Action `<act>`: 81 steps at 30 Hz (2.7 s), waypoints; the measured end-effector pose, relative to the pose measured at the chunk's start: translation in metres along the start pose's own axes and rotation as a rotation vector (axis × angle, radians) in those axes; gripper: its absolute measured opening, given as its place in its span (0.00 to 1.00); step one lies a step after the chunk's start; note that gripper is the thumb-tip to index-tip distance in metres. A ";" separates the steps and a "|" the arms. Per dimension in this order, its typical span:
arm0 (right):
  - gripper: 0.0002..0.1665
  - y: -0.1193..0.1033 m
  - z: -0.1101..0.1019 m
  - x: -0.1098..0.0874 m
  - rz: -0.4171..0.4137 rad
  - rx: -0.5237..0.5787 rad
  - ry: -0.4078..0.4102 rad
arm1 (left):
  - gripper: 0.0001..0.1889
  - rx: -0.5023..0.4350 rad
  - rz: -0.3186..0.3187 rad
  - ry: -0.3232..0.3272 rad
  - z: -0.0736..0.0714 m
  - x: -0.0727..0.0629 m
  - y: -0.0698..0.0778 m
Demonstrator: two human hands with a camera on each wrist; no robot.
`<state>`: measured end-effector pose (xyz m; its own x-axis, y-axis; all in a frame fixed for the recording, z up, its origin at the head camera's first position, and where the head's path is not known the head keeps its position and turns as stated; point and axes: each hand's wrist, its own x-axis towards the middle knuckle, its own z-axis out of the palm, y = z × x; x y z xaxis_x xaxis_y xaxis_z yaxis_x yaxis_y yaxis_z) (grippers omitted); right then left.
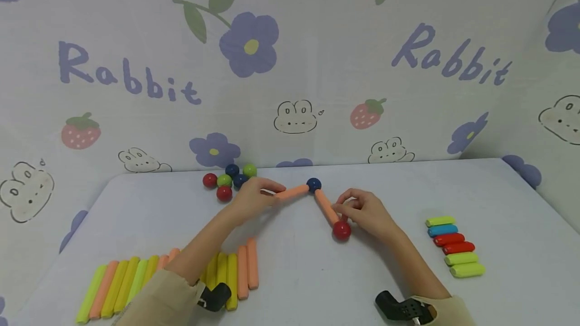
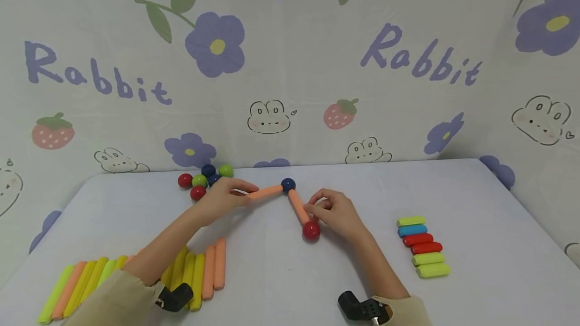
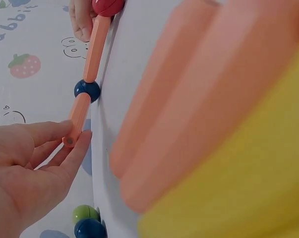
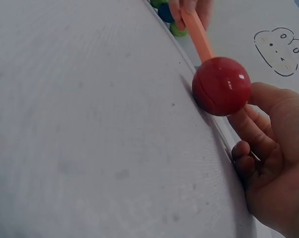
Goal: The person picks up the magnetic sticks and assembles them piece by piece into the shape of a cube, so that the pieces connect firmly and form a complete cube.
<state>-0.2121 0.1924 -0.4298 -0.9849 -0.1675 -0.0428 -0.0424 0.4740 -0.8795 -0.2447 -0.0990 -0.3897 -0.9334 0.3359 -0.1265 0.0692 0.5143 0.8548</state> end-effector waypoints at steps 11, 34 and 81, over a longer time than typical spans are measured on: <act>0.13 -0.002 -0.004 -0.002 -0.068 -0.005 -0.100 | 0.12 -0.128 -0.110 0.121 0.021 0.038 0.011; 0.30 0.000 -0.004 -0.001 -0.034 0.029 0.045 | 0.10 -0.096 -0.138 0.066 0.046 0.029 0.017; 0.25 -0.002 -0.001 -0.001 0.010 0.053 0.081 | 0.20 -0.094 -0.100 0.608 -0.031 -0.031 -0.037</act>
<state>-0.2110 0.1922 -0.4279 -0.9957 -0.0915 -0.0152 -0.0256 0.4289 -0.9030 -0.2292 -0.1531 -0.4016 -0.9691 -0.2341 0.0778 -0.0339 0.4390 0.8978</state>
